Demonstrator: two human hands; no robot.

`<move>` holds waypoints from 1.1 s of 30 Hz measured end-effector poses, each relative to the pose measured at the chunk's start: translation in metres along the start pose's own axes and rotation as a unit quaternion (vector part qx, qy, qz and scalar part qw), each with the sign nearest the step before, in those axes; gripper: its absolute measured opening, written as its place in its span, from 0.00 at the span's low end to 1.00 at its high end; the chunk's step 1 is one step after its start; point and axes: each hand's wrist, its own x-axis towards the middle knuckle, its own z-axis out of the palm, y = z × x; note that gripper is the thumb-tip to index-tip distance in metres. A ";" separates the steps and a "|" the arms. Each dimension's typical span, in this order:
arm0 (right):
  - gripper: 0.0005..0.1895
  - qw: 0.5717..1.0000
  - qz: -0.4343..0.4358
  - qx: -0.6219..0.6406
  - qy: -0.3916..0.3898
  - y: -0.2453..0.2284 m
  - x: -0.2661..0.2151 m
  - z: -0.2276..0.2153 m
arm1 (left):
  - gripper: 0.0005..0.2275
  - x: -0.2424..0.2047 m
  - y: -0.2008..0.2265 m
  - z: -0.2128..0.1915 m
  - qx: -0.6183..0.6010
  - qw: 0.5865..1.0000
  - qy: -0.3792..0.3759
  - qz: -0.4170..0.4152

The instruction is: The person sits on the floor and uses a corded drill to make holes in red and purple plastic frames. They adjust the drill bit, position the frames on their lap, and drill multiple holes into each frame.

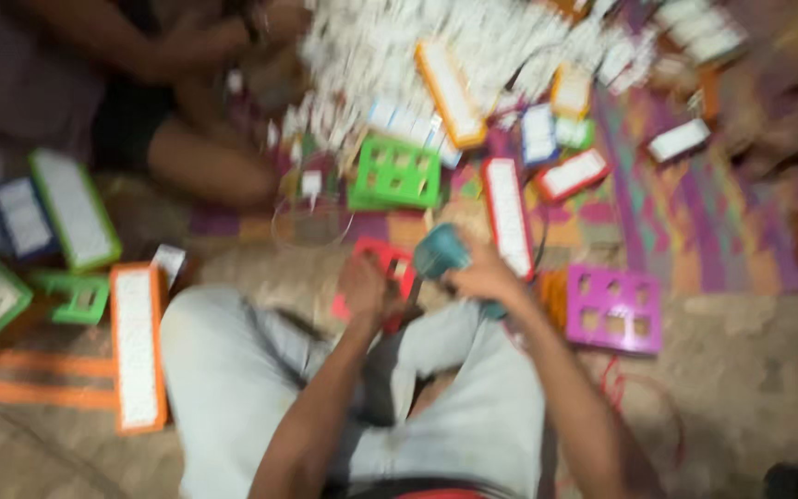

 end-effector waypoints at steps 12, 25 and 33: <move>0.23 0.837 0.104 0.514 0.159 0.066 -0.115 0.037 | 0.63 -0.002 0.018 -0.033 0.022 0.972 -0.225 -0.067; 0.25 0.817 0.081 0.559 0.117 0.079 -0.123 0.029 | 0.63 0.010 0.015 -0.041 0.014 0.960 -0.270 -0.073; 0.25 0.815 0.060 0.568 0.097 0.074 -0.123 0.024 | 0.65 0.020 0.006 -0.044 -0.005 0.961 -0.269 -0.062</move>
